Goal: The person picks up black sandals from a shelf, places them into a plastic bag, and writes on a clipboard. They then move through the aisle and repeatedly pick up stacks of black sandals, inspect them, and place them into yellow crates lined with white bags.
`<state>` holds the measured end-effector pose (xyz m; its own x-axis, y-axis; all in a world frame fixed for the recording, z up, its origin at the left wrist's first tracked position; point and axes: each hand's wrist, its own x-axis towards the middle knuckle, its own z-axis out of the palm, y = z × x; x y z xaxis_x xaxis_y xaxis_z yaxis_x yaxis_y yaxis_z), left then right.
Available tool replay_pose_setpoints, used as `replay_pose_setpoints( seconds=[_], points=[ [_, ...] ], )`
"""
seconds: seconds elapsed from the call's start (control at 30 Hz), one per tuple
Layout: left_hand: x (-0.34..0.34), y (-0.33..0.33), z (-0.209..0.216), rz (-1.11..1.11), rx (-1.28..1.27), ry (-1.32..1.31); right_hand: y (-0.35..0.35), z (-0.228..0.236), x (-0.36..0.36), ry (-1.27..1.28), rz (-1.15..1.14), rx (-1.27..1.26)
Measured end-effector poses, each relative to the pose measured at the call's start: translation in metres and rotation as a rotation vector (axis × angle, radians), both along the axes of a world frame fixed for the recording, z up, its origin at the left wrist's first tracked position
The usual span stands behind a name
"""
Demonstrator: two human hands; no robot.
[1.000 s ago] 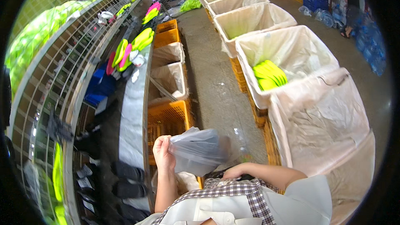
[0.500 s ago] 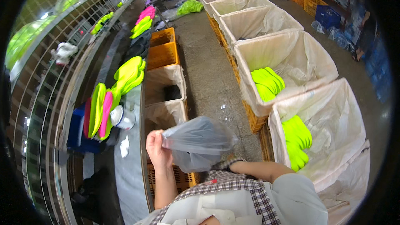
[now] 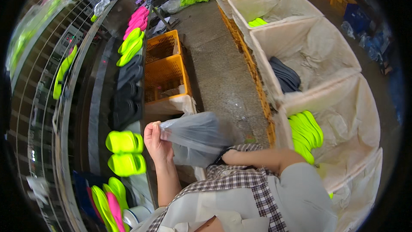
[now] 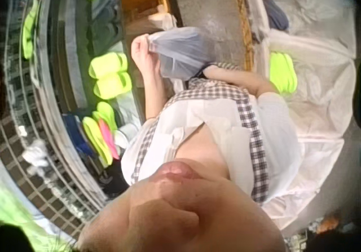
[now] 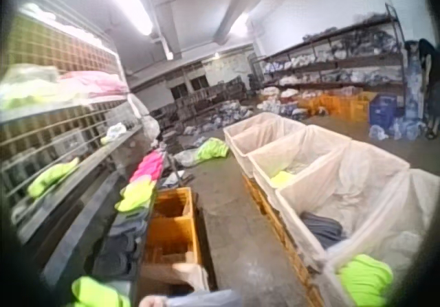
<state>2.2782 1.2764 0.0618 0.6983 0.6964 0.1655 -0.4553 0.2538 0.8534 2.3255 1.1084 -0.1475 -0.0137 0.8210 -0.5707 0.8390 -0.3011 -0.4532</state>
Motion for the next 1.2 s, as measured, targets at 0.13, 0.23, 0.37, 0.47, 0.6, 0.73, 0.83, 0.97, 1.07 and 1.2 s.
replay_pose_setpoints(
  seconds=[0.13,0.23,0.37,0.47,0.6,0.73,0.83,0.97,1.07,1.2],
  points=[
    [0.115,0.070,0.023,0.043,0.018,0.020,0.071,0.039,0.118,-0.042,0.154,-0.072],
    [0.207,0.121,0.018,0.019,0.016,-0.038,0.133,0.056,0.191,-0.180,0.196,-0.274],
    [0.336,0.198,-0.005,0.040,-0.015,-0.046,0.184,0.090,0.335,-0.361,0.334,-0.228],
    [0.430,0.264,-0.002,0.010,-0.096,-0.049,0.202,0.144,0.505,-0.432,-0.113,-0.149],
    [0.555,0.338,-0.007,-0.033,-0.129,0.005,0.220,0.190,0.685,0.343,-1.245,0.579],
    [0.681,0.399,-0.018,-0.124,-0.147,-0.022,0.273,0.195,0.801,1.563,-1.535,1.108],
    [0.757,0.451,-0.041,-0.089,-0.178,-0.013,0.314,0.175,0.890,1.699,-1.359,1.053],
    [0.857,0.514,-0.066,0.074,-0.188,0.205,0.370,0.153,1.031,1.770,-1.062,0.937],
    [0.928,0.552,-0.064,0.101,-0.244,0.242,0.422,0.160,1.125,1.407,-1.311,0.880],
    [1.014,0.596,-0.052,0.193,-0.285,0.311,0.506,0.171,1.234,1.248,-1.377,0.753]
  ],
)
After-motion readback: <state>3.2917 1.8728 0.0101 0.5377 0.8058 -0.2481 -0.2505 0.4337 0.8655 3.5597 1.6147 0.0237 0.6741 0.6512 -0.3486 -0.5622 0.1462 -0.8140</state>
